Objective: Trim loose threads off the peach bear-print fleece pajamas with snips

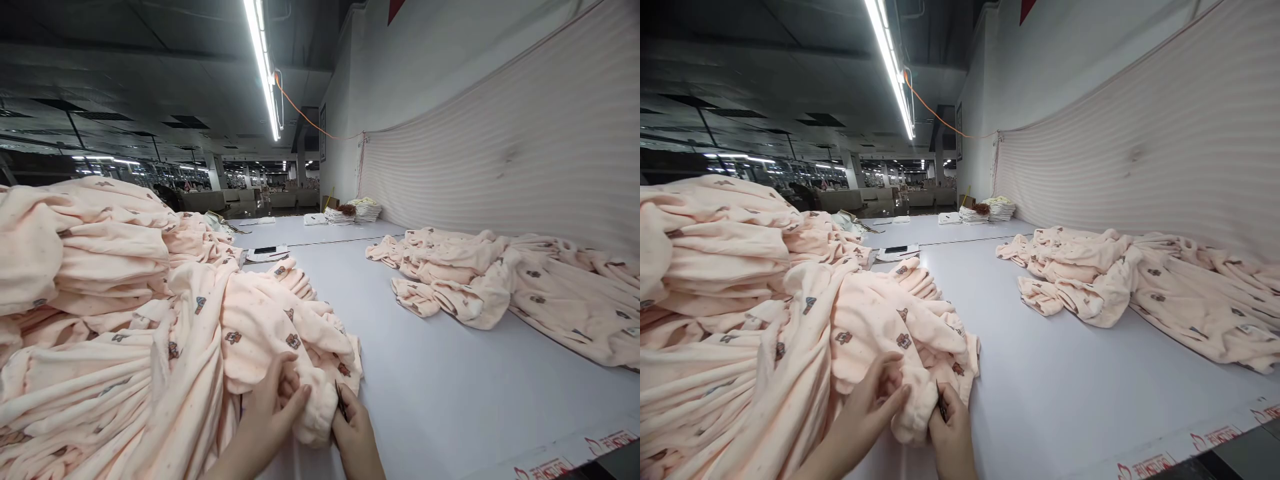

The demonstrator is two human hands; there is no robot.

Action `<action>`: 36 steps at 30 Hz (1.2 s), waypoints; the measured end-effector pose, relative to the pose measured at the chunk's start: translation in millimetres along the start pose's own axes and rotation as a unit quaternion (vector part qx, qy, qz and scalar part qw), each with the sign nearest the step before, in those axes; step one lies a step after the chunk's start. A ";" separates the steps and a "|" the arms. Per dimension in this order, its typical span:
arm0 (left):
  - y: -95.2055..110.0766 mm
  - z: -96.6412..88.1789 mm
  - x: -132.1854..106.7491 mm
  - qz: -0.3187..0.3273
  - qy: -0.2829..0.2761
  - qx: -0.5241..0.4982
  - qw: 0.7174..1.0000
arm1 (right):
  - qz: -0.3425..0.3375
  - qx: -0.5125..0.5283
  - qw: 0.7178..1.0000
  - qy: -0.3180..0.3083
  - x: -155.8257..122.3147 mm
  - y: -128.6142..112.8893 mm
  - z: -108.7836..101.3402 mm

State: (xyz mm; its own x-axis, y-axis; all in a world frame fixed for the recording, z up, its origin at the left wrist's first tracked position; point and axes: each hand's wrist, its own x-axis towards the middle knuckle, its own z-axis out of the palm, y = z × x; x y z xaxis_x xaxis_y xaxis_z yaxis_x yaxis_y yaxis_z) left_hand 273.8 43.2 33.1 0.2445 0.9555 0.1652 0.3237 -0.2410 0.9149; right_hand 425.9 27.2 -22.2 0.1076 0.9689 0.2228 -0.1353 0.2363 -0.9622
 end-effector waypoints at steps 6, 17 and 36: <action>-14.9 27.4 -32.9 0.103 0.087 0.018 0.991 | -0.011 -0.099 0.991 0.093 -15.4 15.1 5.8; -8.3 0.9 -9.5 -0.170 -0.115 -0.256 0.945 | -0.084 -0.361 0.926 0.074 -7.1 -15.1 -18.5; -2.1 -20.5 -11.4 -0.026 -0.069 -0.022 0.997 | -0.103 -0.261 0.959 0.031 -6.1 10.6 -29.7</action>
State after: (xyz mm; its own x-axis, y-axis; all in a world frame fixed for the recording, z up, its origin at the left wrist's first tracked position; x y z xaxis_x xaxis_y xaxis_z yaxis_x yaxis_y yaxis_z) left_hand 251.5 36.3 36.8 0.3532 0.9332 0.0665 0.2998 -0.1802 0.9368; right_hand 453.1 21.6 -38.5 0.1393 0.8953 0.4231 0.4055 0.3382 -0.8492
